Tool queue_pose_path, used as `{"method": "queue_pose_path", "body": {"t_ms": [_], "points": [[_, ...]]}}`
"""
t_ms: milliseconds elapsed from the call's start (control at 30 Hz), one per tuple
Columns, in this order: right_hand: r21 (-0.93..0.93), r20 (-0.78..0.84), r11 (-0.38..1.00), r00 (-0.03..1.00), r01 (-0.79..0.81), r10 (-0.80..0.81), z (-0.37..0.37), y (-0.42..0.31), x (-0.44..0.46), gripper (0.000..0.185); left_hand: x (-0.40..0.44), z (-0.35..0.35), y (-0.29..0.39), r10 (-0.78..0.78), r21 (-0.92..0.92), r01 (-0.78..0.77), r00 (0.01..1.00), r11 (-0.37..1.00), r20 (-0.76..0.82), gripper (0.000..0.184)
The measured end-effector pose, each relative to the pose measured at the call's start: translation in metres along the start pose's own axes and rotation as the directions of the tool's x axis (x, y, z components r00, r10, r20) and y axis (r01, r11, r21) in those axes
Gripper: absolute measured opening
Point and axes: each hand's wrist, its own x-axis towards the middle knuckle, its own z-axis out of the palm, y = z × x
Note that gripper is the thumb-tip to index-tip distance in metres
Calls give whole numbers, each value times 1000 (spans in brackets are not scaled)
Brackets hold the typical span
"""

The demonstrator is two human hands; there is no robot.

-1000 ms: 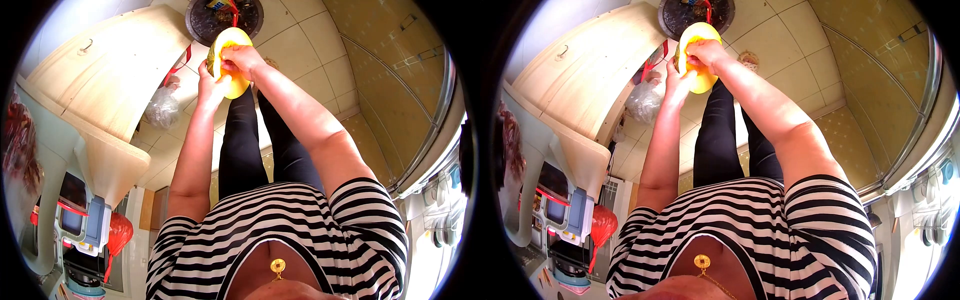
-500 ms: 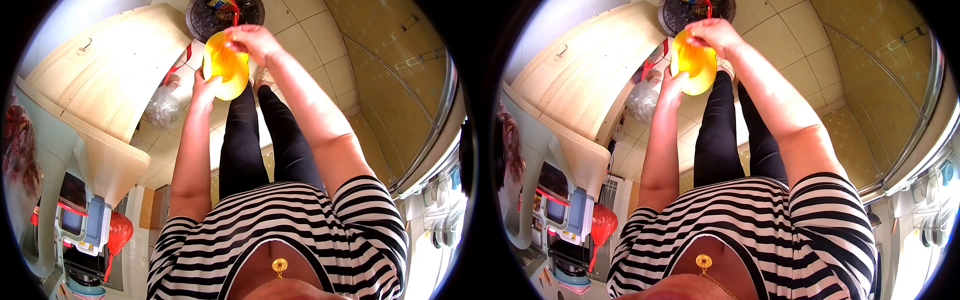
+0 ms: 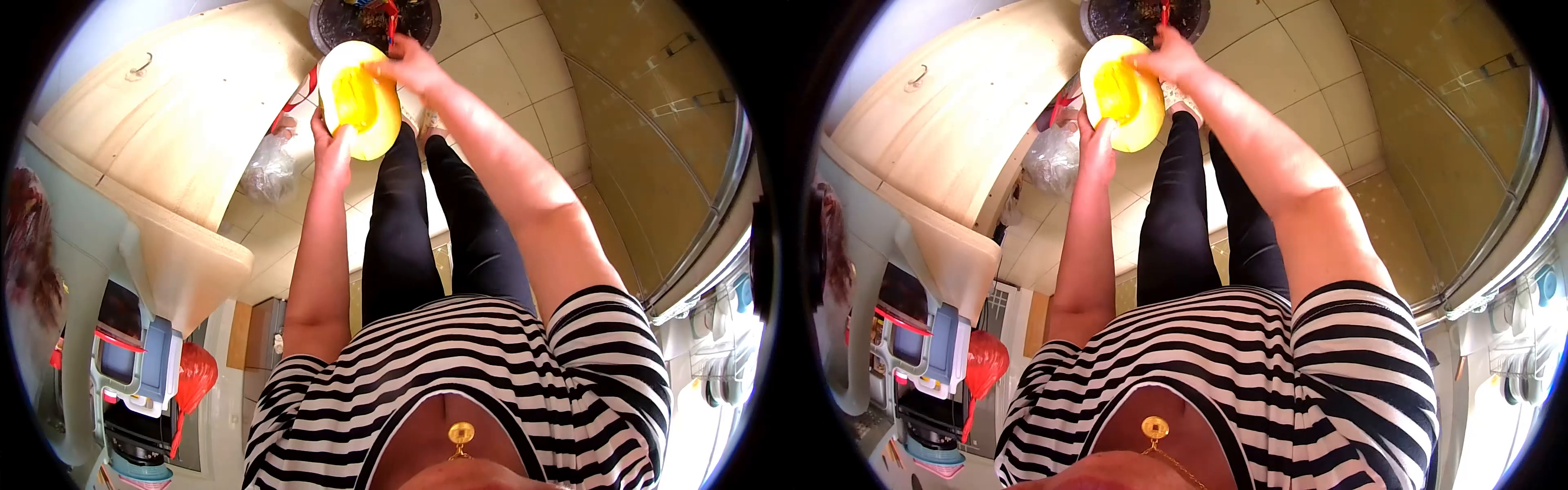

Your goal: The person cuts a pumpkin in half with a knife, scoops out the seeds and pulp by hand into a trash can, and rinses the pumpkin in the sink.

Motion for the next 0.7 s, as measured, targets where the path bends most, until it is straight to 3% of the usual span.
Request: {"method": "queue_pose_path", "body": {"t_ms": [33,67,100,133,200,267,333,400,433,467,533,600,700], "points": [[12,7,995,995,-103,103,9,7,-14,102,-3,3,3,57,-6,-57,998,998,-8,70],[246,81,933,965,-262,250,15,-7,-42,94,-2,6,3,64,-11,-64,998,998,-8,70],[195,102,903,924,-382,369,28,15,-45,84,0,8,2,168,42,-167,986,985,-12,72],[385,326,852,916,-356,235,26,0,-63,72,0,11,3,264,100,-262,964,960,-9,73],[511,302,686,855,-518,421,35,-18,-82,62,-1,19,8,325,93,-324,946,941,12,74],[571,317,641,858,-512,403,43,-9,-75,64,-6,26,17,486,219,-492,870,843,84,73],[630,330,591,863,-503,383,40,-6,-65,66,-7,24,14,491,249,-491,869,835,68,71],[266,131,928,964,-259,231,28,-6,-51,67,-7,25,11,496,277,-490,867,827,53,70],[29,127,975,969,-219,213,23,-7,-45,71,-9,25,9,399,245,-380,917,892,-32,69],[29,126,975,969,-220,215,22,-7,-45,71,-11,25,7,290,201,-264,950,943,-112,68],[-342,-107,939,994,-32,-5,17,-23,-47,70,-13,30,8,239,132,-218,954,967,-181,65],[-322,-100,931,972,173,-215,1,-35,-42,76,-16,28,9,147,54,-142,983,988,-110,64],[-447,66,864,971,234,-229,-15,-44,-25,73,-17,17,6,36,40,-32,995,999,-94,59]]}}
